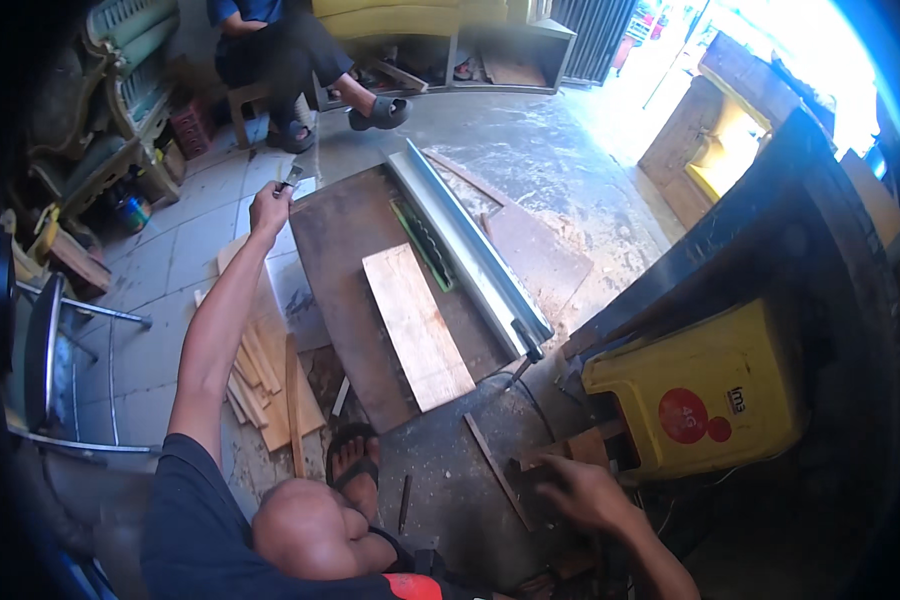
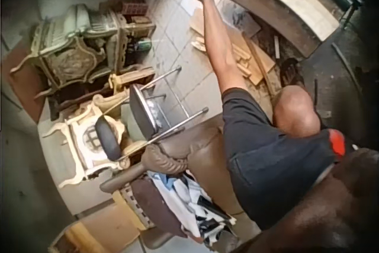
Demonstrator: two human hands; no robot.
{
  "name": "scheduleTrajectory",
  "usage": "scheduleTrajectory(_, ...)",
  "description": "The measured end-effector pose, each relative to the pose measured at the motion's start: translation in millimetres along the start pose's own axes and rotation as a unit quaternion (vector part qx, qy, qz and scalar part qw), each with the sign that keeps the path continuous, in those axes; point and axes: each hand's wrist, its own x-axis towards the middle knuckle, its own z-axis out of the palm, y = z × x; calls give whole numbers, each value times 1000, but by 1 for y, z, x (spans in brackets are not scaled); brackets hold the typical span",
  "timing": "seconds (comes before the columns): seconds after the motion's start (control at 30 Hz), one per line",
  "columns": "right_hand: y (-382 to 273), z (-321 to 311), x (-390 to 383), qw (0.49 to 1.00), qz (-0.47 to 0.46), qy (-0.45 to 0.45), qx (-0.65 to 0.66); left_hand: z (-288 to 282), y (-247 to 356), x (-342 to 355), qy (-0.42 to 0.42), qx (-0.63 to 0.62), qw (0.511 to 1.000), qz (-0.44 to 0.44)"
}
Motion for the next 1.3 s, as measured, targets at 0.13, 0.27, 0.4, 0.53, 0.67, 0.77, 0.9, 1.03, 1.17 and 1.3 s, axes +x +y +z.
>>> scheduleTrajectory(0.13,-35,64,100,938,122,-73,316,58,5,44,-14,124,991,36)
scheduleTrajectory(0.27,-81,113,147,821,198,39,535,62,11,42,-130,161,977,42)
scheduleTrajectory(0.4,-85,119,149,729,217,101,641,46,18,35,-208,139,967,54)
scheduleTrajectory(0.53,-87,102,147,715,258,131,636,51,-19,41,-189,97,976,47)
scheduleTrajectory(0.67,-61,85,143,745,258,117,604,24,-49,21,-165,71,982,61)
scheduleTrajectory(0.77,-65,66,154,764,251,60,592,2,-70,18,-152,109,980,73)
scheduleTrajectory(0.9,-19,56,133,767,279,41,577,-13,-63,-24,-154,73,984,43)
scheduleTrajectory(1.03,9,64,113,762,303,46,570,-37,-66,-73,-184,51,982,-12)
scheduleTrajectory(1.17,23,66,112,810,232,36,538,-75,-102,-125,-97,50,994,-11)
scheduleTrajectory(1.3,8,48,121,821,272,-1,501,-91,-106,-134,-81,82,992,-52)
